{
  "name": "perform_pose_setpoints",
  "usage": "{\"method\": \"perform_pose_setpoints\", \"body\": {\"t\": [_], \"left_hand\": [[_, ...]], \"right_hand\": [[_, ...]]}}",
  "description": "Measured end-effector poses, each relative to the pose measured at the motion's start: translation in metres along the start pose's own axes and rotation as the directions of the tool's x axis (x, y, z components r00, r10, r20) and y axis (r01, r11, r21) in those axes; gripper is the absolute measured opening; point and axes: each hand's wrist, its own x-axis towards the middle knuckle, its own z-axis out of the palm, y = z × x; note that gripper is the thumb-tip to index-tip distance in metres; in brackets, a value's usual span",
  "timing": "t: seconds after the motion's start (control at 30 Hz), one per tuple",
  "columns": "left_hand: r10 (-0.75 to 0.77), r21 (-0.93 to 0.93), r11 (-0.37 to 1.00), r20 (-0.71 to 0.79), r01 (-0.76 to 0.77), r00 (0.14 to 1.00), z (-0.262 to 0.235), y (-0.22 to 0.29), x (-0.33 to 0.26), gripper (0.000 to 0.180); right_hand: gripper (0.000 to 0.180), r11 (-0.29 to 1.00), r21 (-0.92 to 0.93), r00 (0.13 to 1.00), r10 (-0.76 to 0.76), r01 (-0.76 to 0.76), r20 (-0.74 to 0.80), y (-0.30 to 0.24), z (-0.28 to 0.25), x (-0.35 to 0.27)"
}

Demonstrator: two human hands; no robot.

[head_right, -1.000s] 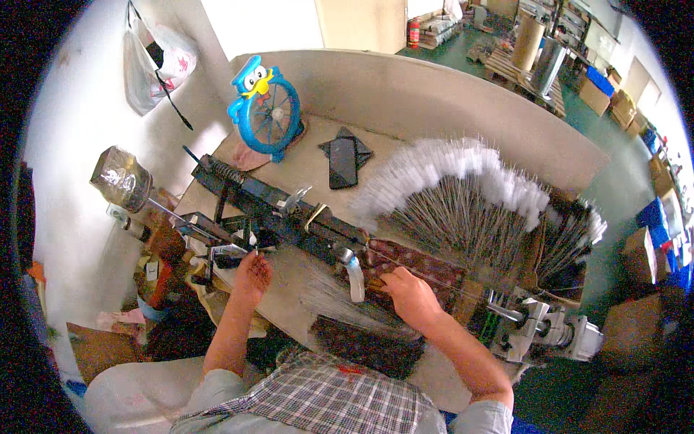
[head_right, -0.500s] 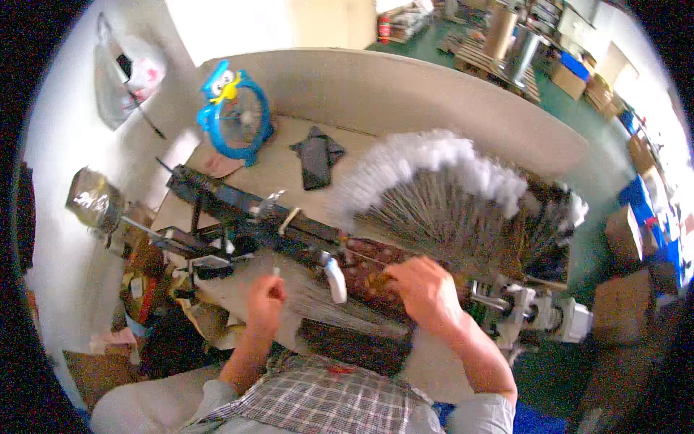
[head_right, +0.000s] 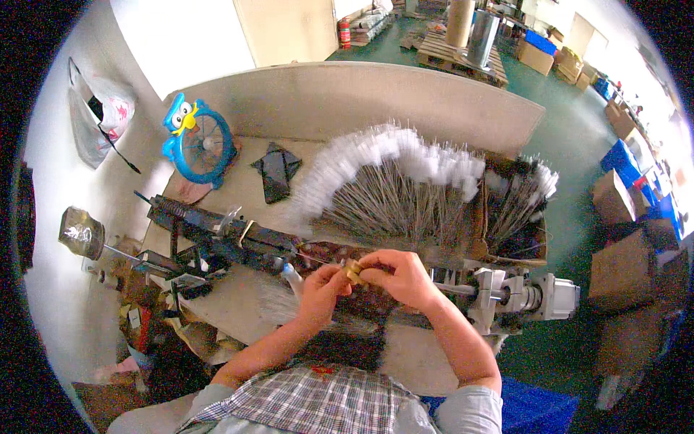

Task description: Using a manual assembly machine to attach components to industrial brushes or swabs.

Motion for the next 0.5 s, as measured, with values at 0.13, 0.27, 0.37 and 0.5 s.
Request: {"method": "perform_pose_setpoints", "body": {"t": [0.13,0.27,0.37,0.5], "left_hand": [[-0.04,-0.02,0.999,-0.15,0.037,0.988,0.0,0.011,-0.002,0.013],[0.01,-0.116,0.992,-0.293,-0.046,0.956,-0.021,0.022,-0.01,0.013],[-0.062,-0.208,0.978,-0.342,-0.012,0.938,-0.017,0.031,-0.01,0.013],[-0.055,-0.231,0.973,-0.239,-0.002,0.969,-0.024,0.026,-0.007,0.018]], "right_hand": [[0.018,0.813,-0.426,0.915,-0.384,0.397,0.12,0.001,-0.003,-0.001],[0.015,0.67,-0.611,0.847,-0.531,0.423,0.004,-0.015,0.014,0.01],[0.011,0.524,-0.755,0.784,-0.621,0.394,-0.022,-0.015,0.039,0.035],[0.01,0.544,-0.755,0.885,-0.455,0.366,0.102,-0.003,0.064,0.058]]}}
